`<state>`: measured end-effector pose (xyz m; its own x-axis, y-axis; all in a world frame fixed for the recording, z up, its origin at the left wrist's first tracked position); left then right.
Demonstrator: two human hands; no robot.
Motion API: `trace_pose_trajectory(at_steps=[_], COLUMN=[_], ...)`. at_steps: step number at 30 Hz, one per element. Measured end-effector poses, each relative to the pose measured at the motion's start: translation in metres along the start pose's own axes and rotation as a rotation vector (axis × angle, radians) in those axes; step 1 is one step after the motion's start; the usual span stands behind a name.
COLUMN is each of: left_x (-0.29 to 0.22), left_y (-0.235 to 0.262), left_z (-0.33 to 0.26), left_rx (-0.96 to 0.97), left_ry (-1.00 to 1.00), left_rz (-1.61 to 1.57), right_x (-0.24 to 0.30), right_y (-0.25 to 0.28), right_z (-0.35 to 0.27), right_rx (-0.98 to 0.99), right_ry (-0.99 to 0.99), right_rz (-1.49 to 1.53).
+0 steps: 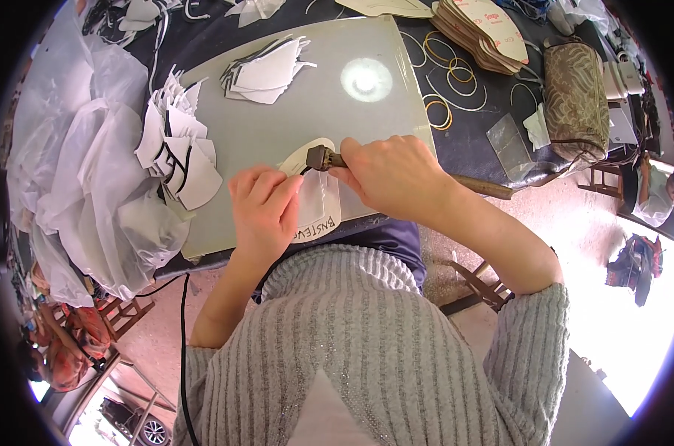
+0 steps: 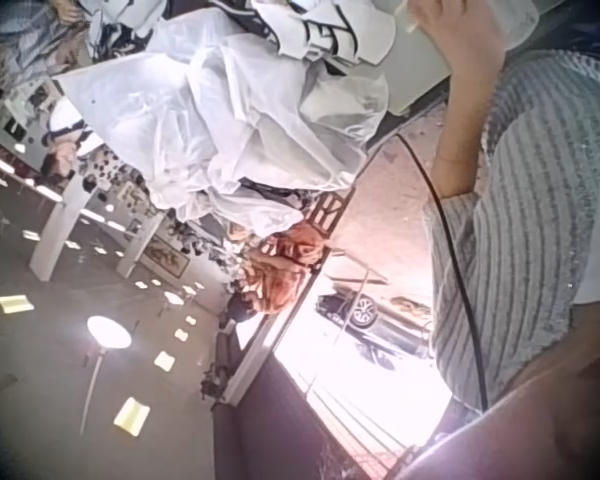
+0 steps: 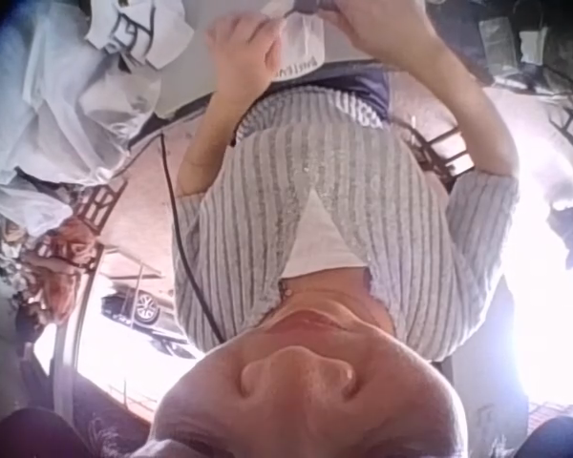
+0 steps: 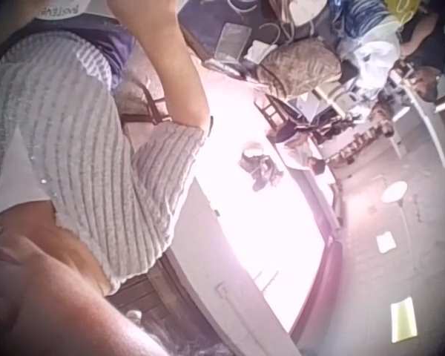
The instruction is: The person is hammering leather shoe components onto a template at a workbench in a factory.
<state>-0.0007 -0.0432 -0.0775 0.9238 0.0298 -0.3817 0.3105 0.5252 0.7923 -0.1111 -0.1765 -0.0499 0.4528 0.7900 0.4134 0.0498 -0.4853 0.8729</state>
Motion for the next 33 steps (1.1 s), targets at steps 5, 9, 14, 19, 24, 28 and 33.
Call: trace_pose_trajectory(at_steps=[5, 9, 14, 19, 24, 28, 33], left_x=[-0.004, -0.006, -0.005, -0.004, 0.009, 0.005, 0.004], left_y=[0.0, 0.0, 0.0, -0.002, 0.005, 0.006, 0.005], left_z=[0.0, 0.0, -0.004, -0.001, -0.008, -0.014, -0.01], left_rx=[-0.007, -0.014, -0.037, -0.029, -0.029, -0.037, -0.036], left_ry=[-0.042, -0.044, -0.035, -0.043, 0.162, 0.106, 0.118], left_rz=[0.062, 0.035, 0.023, 0.03, -0.094, -0.047, -0.049], right_x=[0.006, 0.015, 0.02, 0.012, 0.013, 0.011, 0.008], right_y=[0.011, 0.006, 0.005, -0.012, -0.011, -0.009, -0.007], right_z=[0.002, 0.002, -0.002, -0.002, -0.002, -0.002, -0.001], right_rx=[0.008, -0.006, -0.012, -0.013, 0.004, -0.005, 0.0], right_ry=[0.043, 0.048, 0.066, 0.014, 0.003, 0.013, 0.02], right_rz=[-0.013, 0.028, 0.027, 0.019, -0.031, -0.021, -0.008])
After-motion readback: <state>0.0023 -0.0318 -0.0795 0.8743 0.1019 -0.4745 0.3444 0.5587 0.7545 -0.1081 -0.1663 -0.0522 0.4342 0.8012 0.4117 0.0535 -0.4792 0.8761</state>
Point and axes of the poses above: each hand's wrist, its own z-axis towards the middle knuckle, its own y-axis out of the back of the hand, x = y × z, the point moved 6 cm from there along z, towards the middle knuckle, and after that the axes turned 8 degrees about z, right-handed, at the moved point
